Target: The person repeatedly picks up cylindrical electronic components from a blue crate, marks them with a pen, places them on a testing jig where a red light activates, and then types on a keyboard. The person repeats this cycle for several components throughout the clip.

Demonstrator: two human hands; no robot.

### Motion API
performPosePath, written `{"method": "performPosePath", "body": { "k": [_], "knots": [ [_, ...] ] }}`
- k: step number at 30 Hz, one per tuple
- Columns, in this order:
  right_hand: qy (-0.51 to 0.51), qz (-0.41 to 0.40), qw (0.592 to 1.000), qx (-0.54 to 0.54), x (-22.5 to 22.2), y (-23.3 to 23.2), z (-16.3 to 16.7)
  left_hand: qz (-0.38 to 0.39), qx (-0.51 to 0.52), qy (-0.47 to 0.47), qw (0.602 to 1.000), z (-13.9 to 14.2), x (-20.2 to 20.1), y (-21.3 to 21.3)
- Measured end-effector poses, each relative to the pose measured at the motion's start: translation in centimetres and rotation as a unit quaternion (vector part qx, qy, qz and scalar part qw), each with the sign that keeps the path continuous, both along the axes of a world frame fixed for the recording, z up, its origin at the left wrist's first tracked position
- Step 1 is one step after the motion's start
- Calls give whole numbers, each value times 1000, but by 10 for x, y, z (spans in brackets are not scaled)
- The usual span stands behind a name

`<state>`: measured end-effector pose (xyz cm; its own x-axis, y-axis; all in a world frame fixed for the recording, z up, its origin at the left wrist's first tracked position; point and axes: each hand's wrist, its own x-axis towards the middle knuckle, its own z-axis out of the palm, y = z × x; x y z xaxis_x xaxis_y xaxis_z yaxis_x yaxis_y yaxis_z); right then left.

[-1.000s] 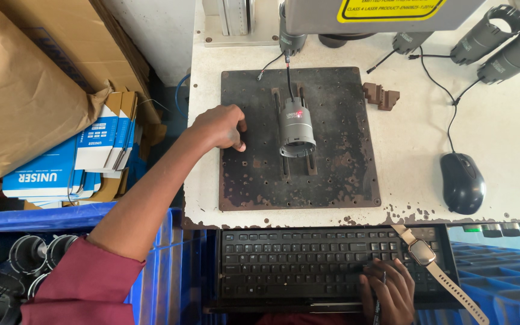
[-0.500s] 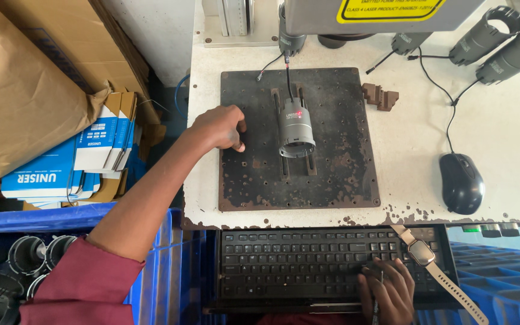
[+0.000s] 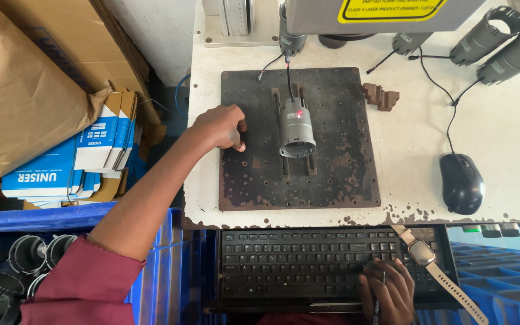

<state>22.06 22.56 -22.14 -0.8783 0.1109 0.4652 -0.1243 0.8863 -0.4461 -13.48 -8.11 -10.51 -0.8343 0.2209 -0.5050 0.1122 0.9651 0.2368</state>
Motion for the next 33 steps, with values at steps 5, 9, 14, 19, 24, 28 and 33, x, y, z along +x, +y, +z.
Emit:
{"method": "performPosePath", "body": {
  "k": [5, 9, 14, 19, 24, 28, 33],
  "knots": [
    [5, 3, 1000, -3, 1, 1, -2, -6, 1, 3, 1000, 0, 1, 0],
    [-25, -13, 1000, 1, 3, 1, -2, -12, 3, 14, 1000, -2, 2, -1],
    [-15, -4, 1000, 4, 1, 1, -3, -8, 4, 14, 1000, -3, 1, -1],
    [-26, -6, 1000, 5, 2, 1, -1, -7, 6, 16, 1000, -3, 1, -2],
    [-22, -5, 1000, 1, 2, 1, -1, -12, 0, 11, 1000, -2, 0, -1],
    [-36, -14, 999, 4, 2, 1, -2, -2, -3, 4, 1000, -1, 0, 1],
    [-25, -14, 1000, -4, 2, 0, 0, -3, -1, 6, 1000, 0, 1, 0]
  ]
}}
